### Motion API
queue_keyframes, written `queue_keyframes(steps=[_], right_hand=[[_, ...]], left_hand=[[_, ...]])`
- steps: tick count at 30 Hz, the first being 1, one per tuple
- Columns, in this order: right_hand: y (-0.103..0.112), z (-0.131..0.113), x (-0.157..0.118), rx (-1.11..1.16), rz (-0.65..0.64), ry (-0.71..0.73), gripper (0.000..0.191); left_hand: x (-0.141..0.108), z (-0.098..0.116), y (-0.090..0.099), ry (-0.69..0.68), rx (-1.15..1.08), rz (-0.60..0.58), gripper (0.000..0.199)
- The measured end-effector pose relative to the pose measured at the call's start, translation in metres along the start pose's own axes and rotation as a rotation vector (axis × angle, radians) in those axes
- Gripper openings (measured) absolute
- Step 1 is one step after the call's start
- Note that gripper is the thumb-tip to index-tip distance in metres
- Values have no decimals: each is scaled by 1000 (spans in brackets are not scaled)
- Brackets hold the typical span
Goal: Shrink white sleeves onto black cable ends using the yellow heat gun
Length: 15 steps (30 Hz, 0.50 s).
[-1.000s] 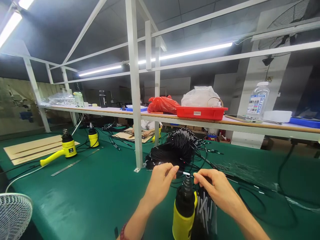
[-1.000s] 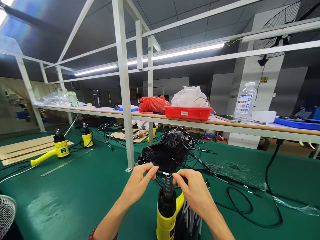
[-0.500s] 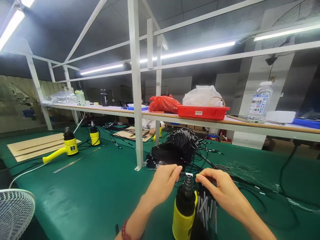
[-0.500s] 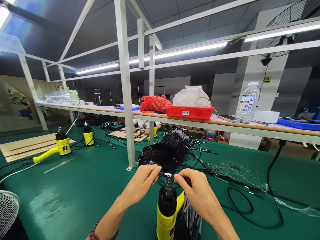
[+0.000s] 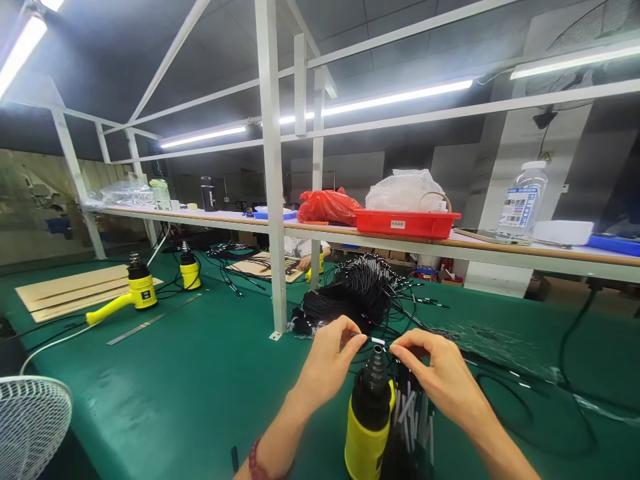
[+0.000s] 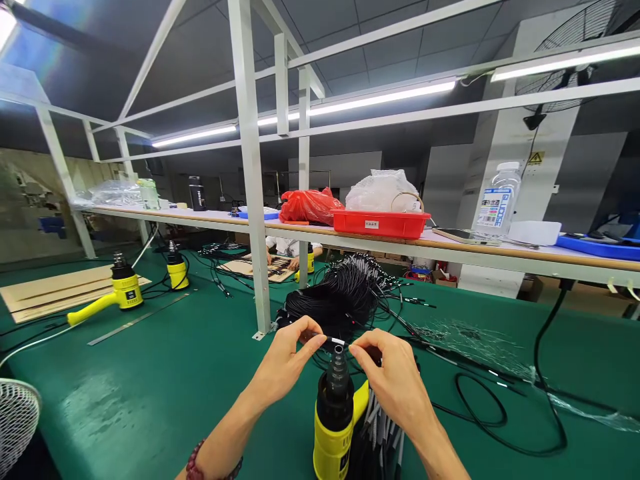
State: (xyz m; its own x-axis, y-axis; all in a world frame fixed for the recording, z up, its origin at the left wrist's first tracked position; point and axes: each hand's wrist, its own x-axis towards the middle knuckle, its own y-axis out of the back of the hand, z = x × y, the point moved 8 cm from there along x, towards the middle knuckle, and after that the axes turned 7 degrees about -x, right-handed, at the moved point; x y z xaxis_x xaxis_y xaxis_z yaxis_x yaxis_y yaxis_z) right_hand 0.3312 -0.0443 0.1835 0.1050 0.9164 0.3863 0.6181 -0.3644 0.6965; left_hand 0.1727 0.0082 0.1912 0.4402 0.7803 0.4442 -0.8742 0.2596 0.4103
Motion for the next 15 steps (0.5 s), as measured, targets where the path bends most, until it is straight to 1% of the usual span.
queue_keyframes(steps=[4, 6, 7, 9, 11, 13, 14, 15], right_hand=[[1, -5, 0, 8, 35, -1, 28], [5, 1, 0, 21, 85, -58, 31], [8, 11, -1, 32, 116, -112, 34], [12, 42, -6, 57, 172, -233, 42], [8, 85, -19, 51, 197, -338, 53], [-3, 135, -42, -39, 201, -464, 68], [-13, 159, -56, -44, 165, -538, 75], [-24, 177, -70, -7, 140, -594, 78]], left_hand=[[0, 3, 1, -25, -21, 18, 13], [-1, 1, 5, -21, -37, 42, 16], [-2, -2, 9, -11, -48, 59, 17], [-9, -15, 17, 21, -48, 83, 20], [-25, -40, 24, 85, 6, 62, 20], [-51, -78, 28, 202, 123, -8, 18], [-67, -101, 30, 279, 201, -53, 14], [-85, -123, 31, 361, 288, -106, 13]])
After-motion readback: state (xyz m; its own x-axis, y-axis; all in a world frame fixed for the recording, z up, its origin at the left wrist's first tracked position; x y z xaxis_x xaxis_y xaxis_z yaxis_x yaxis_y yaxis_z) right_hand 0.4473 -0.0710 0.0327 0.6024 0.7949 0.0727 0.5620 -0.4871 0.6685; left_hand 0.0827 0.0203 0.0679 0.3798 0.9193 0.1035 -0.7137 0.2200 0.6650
